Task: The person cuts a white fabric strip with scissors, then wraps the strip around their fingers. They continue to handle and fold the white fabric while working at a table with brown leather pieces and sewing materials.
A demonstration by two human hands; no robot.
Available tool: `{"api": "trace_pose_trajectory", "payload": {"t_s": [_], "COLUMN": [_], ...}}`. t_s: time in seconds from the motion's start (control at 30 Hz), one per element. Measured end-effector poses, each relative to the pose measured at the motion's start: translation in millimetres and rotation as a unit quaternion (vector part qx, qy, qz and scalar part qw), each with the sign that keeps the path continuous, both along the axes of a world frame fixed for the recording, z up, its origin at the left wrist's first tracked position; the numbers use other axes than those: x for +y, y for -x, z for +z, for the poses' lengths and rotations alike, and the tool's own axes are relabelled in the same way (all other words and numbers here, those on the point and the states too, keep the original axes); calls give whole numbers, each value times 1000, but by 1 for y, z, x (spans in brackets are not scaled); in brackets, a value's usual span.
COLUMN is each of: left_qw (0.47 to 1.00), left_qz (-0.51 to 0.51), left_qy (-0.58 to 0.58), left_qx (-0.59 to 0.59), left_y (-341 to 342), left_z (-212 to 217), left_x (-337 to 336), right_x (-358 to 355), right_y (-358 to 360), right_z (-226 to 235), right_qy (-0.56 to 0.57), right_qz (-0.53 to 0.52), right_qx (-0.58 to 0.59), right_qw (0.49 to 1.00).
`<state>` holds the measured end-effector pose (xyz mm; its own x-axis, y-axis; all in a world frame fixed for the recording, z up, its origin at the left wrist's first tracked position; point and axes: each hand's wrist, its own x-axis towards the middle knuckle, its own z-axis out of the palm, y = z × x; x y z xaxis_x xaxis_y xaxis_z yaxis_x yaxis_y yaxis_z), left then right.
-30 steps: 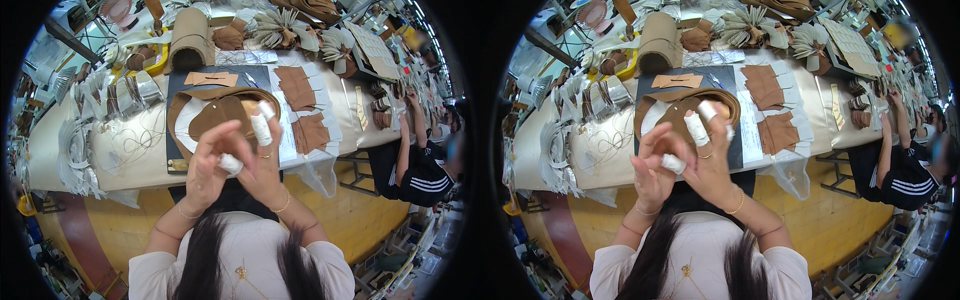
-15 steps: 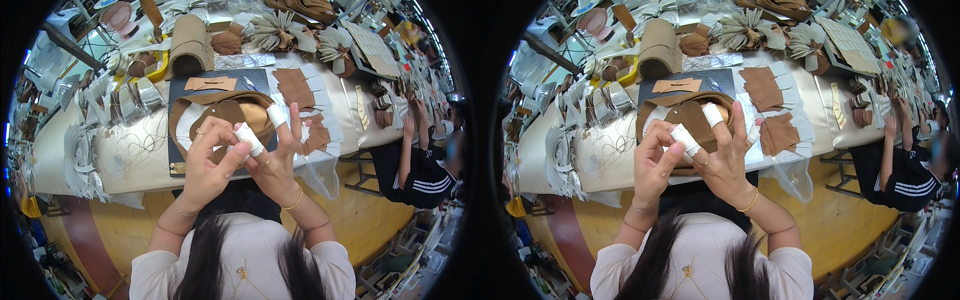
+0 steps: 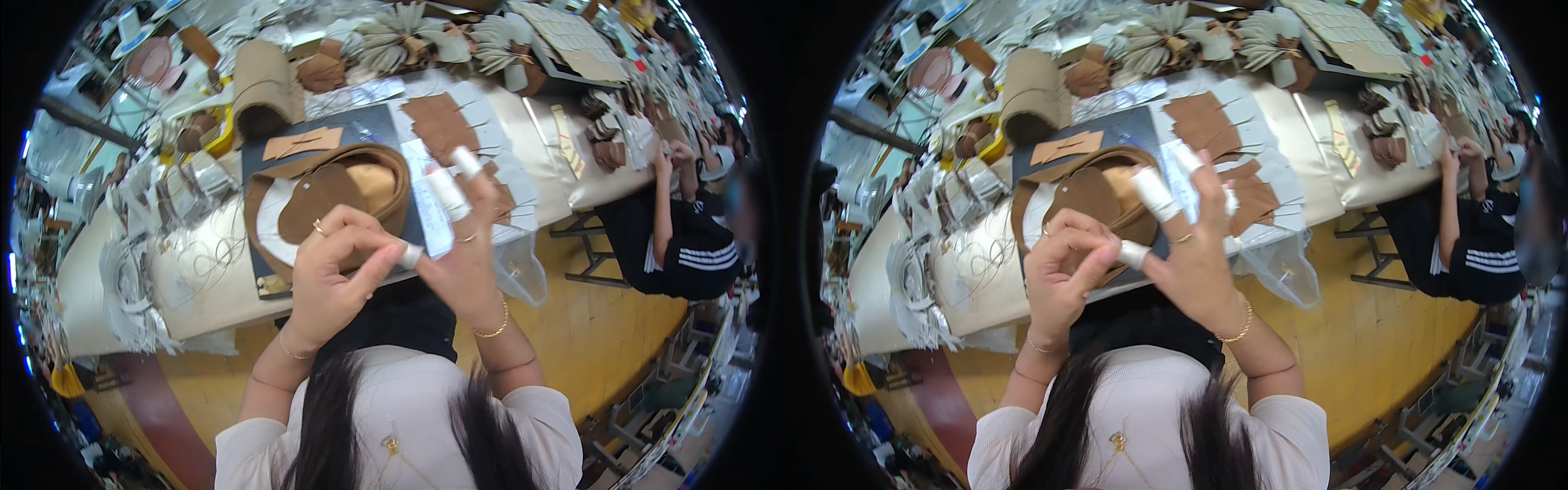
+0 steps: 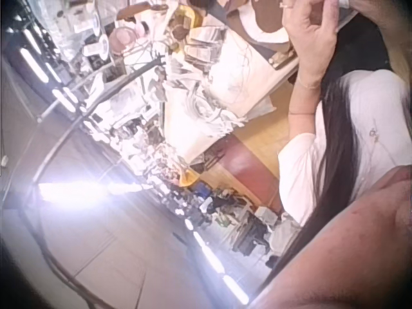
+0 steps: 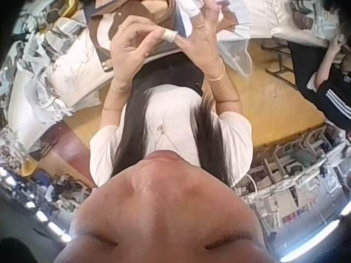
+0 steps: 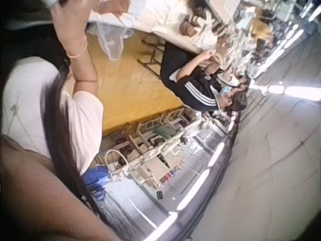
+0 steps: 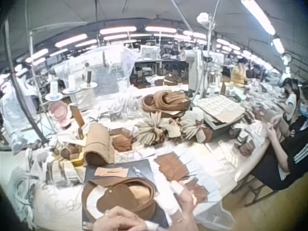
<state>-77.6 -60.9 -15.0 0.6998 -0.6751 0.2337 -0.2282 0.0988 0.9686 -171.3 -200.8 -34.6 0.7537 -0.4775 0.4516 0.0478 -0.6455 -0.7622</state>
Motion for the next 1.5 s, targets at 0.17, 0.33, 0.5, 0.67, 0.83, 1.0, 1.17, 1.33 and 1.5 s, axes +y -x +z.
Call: {"api": "trace_pose_trajectory", "payload": {"t_s": [0.17,0.33,0.5,0.67,0.83,1.0,1.17,1.33,1.5], "left_qw": [990,937,946,959,971,940,877,732,773], "left_qz": [-63,-182,-175,-69,135,-92,-133,-87,-19], "left_qy": [-8,-167,-99,-114,-150,-134,-162,-231,-164], "left_qx": [-123,-245,-255,-251,-124,-299,-432,-635,-613], "left_y": [18,43,18,-48,-90,-115,-199,-290,-331], "left_z": [-32,-51,-41,-22,13,46,36,5,-4], "left_x": [-59,-80,-52,10,79,40,-85,-226,-349], "right_x": [-63,-87,-81,-23,10,-12,-9,12,3], "right_y": [57,94,71,-4,-62,-94,-54,-21,-23], "right_z": [8,2,-23,-53,-33,-37,-86,-134,-145], "right_qy": [22,-145,-238,-202,30,-29,-84,-104,-138], "right_qz": [-188,-280,-207,70,238,61,-87,-11,-40], "right_qx": [-18,-156,-113,-16,-9,-46,-105,-56,-53], "right_qw": [982,936,942,977,971,997,987,993,988]}}
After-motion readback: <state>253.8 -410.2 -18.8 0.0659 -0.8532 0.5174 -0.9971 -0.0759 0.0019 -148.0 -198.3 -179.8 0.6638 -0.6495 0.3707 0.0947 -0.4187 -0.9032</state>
